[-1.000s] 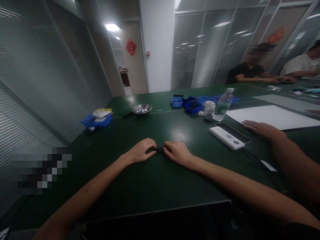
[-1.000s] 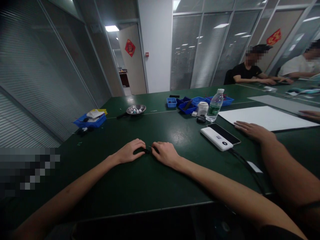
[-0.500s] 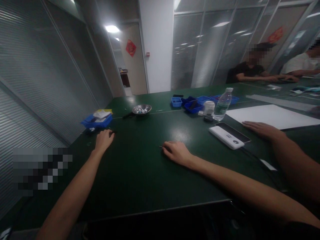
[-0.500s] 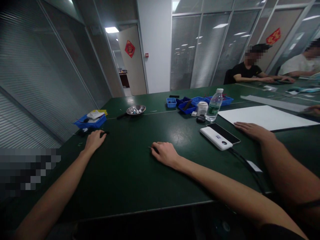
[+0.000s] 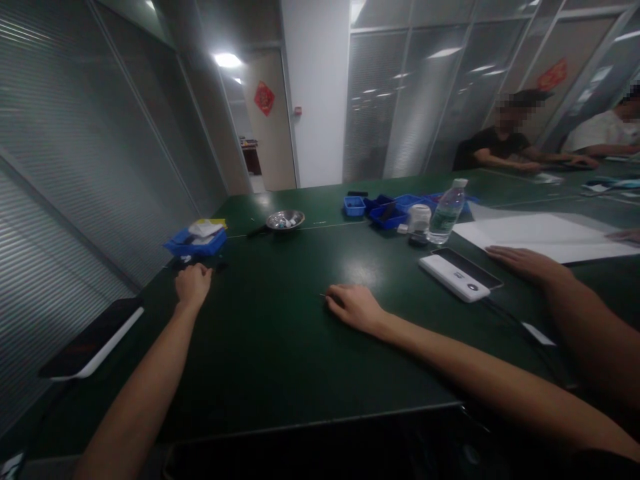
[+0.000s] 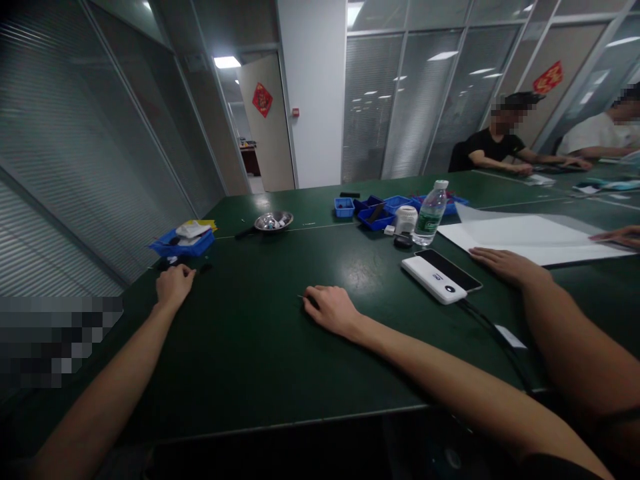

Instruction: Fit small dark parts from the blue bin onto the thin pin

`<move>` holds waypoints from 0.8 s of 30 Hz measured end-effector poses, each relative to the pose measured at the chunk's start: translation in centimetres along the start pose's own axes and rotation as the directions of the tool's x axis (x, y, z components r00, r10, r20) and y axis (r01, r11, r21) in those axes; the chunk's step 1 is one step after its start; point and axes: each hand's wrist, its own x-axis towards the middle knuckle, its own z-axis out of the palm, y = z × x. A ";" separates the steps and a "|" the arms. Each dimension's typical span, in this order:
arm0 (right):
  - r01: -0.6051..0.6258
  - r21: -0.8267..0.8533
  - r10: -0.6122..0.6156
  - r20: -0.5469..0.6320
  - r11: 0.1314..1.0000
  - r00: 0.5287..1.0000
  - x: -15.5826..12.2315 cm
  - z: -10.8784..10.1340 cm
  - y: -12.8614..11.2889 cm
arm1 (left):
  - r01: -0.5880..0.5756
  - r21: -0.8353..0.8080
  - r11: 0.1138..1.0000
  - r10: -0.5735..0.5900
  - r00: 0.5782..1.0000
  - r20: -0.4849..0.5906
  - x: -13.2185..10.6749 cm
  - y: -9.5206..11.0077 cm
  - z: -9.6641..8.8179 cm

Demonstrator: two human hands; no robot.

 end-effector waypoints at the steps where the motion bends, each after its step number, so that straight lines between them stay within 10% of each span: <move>1: 0.001 -0.006 -0.001 0.000 1.000 1.000 0.0 0.0 0.0 | 0.009 -0.009 1.000 -0.009 1.000 0.001 0.1 -0.2 0.0; 24: 0.011 0.017 -0.011 -0.012 1.000 1.000 0.0 -0.2 -0.2 | -0.095 -0.198 0.976 0.109 0.992 0.061 0.9 -0.1 0.6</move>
